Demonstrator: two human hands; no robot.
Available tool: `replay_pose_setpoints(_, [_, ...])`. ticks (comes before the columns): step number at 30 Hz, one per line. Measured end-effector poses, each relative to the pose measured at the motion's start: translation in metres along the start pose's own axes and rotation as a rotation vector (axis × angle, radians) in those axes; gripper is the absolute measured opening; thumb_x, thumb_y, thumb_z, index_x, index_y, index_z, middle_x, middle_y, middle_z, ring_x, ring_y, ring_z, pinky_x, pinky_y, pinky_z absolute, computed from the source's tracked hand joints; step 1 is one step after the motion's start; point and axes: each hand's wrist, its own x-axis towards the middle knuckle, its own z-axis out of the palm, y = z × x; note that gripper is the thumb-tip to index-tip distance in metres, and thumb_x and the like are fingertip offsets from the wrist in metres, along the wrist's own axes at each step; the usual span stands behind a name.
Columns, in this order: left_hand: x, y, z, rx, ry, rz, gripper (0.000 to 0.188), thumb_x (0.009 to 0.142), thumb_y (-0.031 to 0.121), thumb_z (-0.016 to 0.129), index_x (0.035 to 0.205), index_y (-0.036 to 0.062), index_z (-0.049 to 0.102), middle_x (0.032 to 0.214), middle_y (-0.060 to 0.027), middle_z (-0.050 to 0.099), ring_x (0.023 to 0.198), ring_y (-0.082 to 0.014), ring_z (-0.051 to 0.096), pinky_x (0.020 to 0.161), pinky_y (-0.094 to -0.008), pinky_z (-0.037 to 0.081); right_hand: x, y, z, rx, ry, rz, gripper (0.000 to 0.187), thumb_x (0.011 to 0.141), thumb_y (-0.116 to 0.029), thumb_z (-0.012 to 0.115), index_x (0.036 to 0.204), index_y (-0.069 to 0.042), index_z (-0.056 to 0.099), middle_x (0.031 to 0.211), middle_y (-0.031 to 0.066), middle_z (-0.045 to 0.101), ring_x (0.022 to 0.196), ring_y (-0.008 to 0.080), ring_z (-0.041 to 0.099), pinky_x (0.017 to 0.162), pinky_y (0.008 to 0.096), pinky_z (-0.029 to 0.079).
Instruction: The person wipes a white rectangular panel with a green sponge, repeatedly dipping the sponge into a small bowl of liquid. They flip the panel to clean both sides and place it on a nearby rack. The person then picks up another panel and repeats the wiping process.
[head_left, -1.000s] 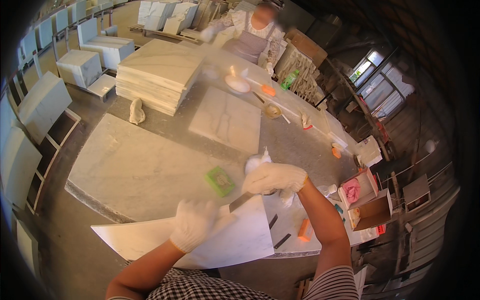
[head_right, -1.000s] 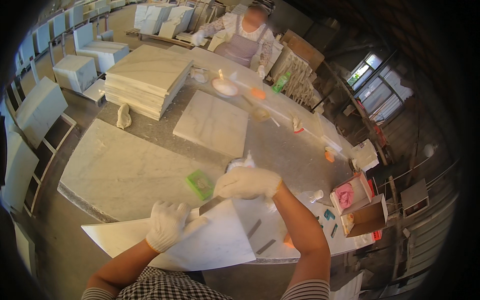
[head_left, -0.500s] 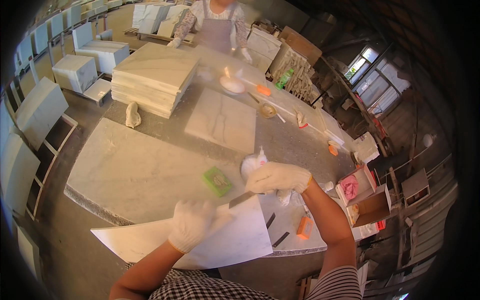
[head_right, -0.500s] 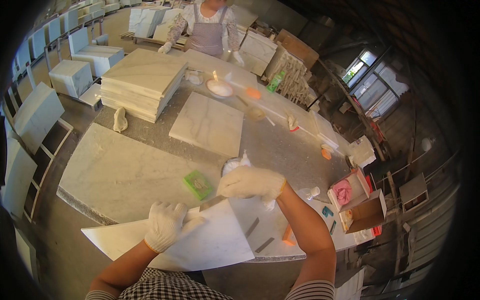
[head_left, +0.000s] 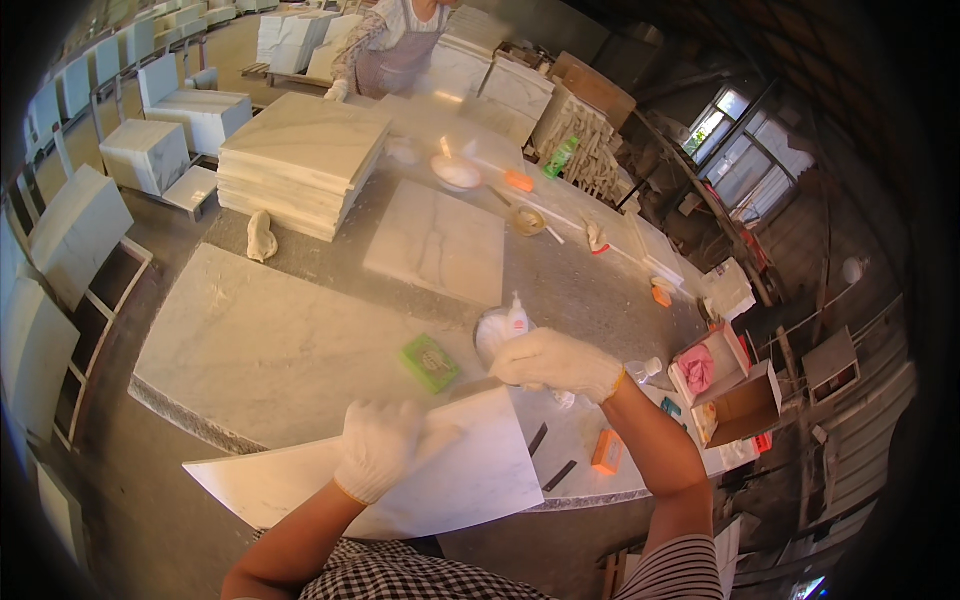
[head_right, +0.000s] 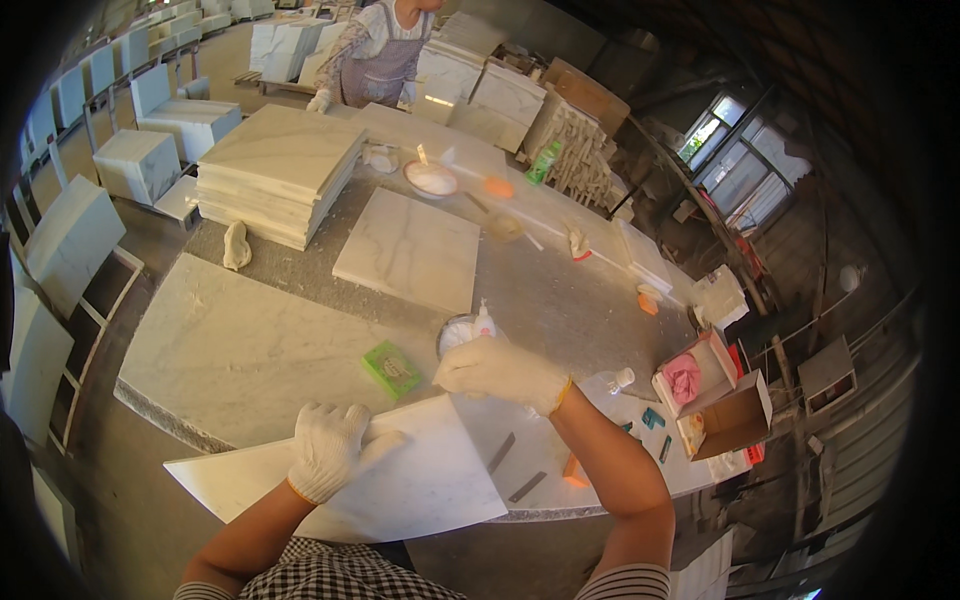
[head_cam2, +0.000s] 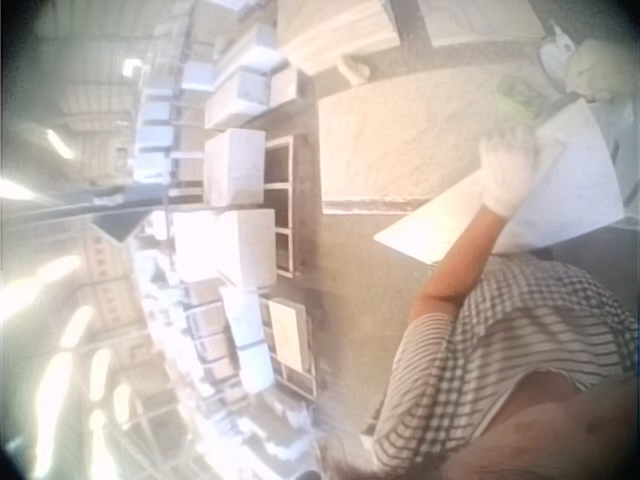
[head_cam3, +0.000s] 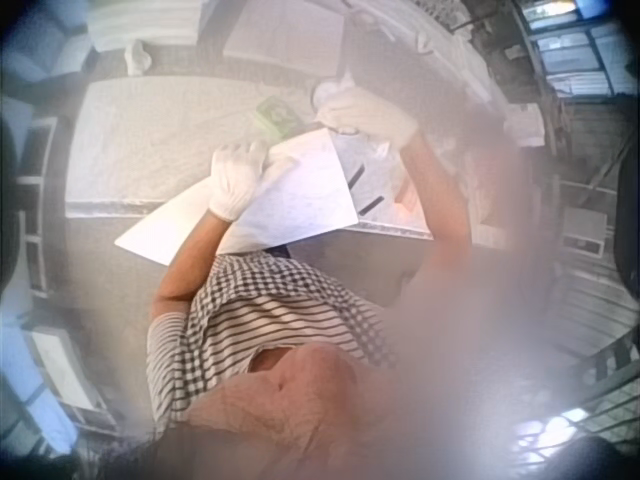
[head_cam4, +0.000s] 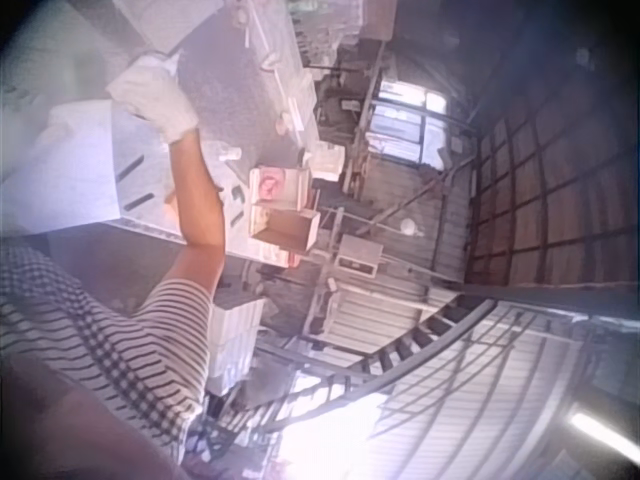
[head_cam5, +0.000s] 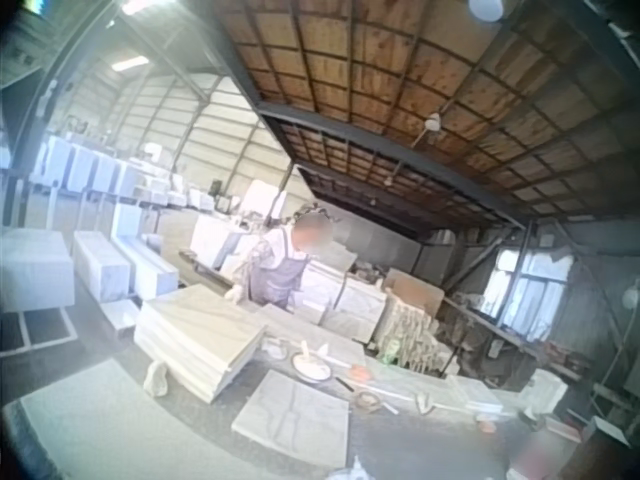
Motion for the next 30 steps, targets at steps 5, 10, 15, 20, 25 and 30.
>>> replay_pose_setpoints(5, [0.000, 0.000, 0.000, 0.013, 0.032, 0.013, 0.054, 0.079, 0.056, 0.078, 0.062, 0.0101, 0.055, 0.058, -0.0069, 0.056, 0.048, -0.0268, 0.053, 0.055, -0.0401, 0.039, -0.006, -0.002, 0.007, 0.008, 0.077, 0.007, 0.022, 0.100, -0.024, 0.060, 0.095, -0.004, 0.068, 0.079, -0.0019, 0.056, 0.068, 0.0087, 0.051, 0.062, 0.0260, 0.044])
replay_pose_setpoints(10, [0.001, 0.000, 0.000, 0.001, 0.039, 0.012, 0.053, 0.079, 0.055, 0.078, 0.062, 0.0099, 0.054, 0.058, -0.0072, 0.056, 0.049, -0.0268, 0.054, 0.055, -0.0403, 0.039, -0.009, -0.001, 0.012, 0.005, 0.137, 0.039, 0.023, 0.100, -0.025, 0.060, 0.095, -0.005, 0.069, 0.082, -0.0008, 0.061, 0.071, 0.0091, 0.055, 0.064, 0.0267, 0.046])
replay_pose_setpoints(15, [0.001, -0.001, 0.001, -0.015, 0.035, 0.015, 0.053, 0.080, 0.054, 0.078, 0.063, 0.0101, 0.054, 0.058, -0.0069, 0.056, 0.049, -0.0268, 0.054, 0.053, -0.0403, 0.039, 0.000, 0.003, 0.024, -0.223, 0.129, -0.146, 0.018, 0.098, -0.018, 0.058, 0.095, -0.004, 0.070, 0.086, 0.0049, 0.068, 0.080, 0.0184, 0.063, 0.073, 0.0318, 0.050])
replay_pose_setpoints(20, [0.002, 0.001, 0.000, 0.006, 0.023, 0.004, 0.052, 0.080, 0.055, 0.077, 0.063, 0.0108, 0.054, 0.057, -0.0071, 0.055, 0.048, -0.0269, 0.054, 0.053, -0.0401, 0.039, -0.009, -0.003, 0.021, -0.340, 0.245, -0.304, 0.014, 0.095, -0.012, 0.059, 0.098, -0.003, 0.069, 0.090, 0.0072, 0.069, 0.086, 0.0235, 0.064, 0.078, 0.0348, 0.051])
replay_pose_setpoints(25, [0.005, 0.002, -0.001, 0.023, 0.030, 0.014, 0.053, 0.081, 0.056, 0.077, 0.062, 0.0112, 0.053, 0.056, -0.0072, 0.054, 0.048, -0.0270, 0.053, 0.053, -0.0400, 0.038, -0.021, 0.001, 0.015, 0.185, 0.355, 0.018, 0.020, 0.097, -0.014, 0.059, 0.111, -0.003, 0.068, 0.090, 0.0063, 0.068, 0.088, 0.0199, 0.062, 0.076, 0.0333, 0.050])
replay_pose_setpoints(30, [0.005, 0.003, -0.001, 0.049, 0.028, 0.001, 0.055, 0.080, 0.057, 0.077, 0.062, 0.0106, 0.054, 0.054, -0.0066, 0.052, 0.047, -0.0273, 0.053, 0.051, -0.0401, 0.039, -0.014, 0.023, 0.054, -0.220, 0.549, -0.170, 0.030, 0.101, -0.018, 0.057, 0.124, 0.000, 0.066, 0.087, 0.0068, 0.065, 0.083, 0.0113, 0.060, 0.072, 0.0298, 0.049])
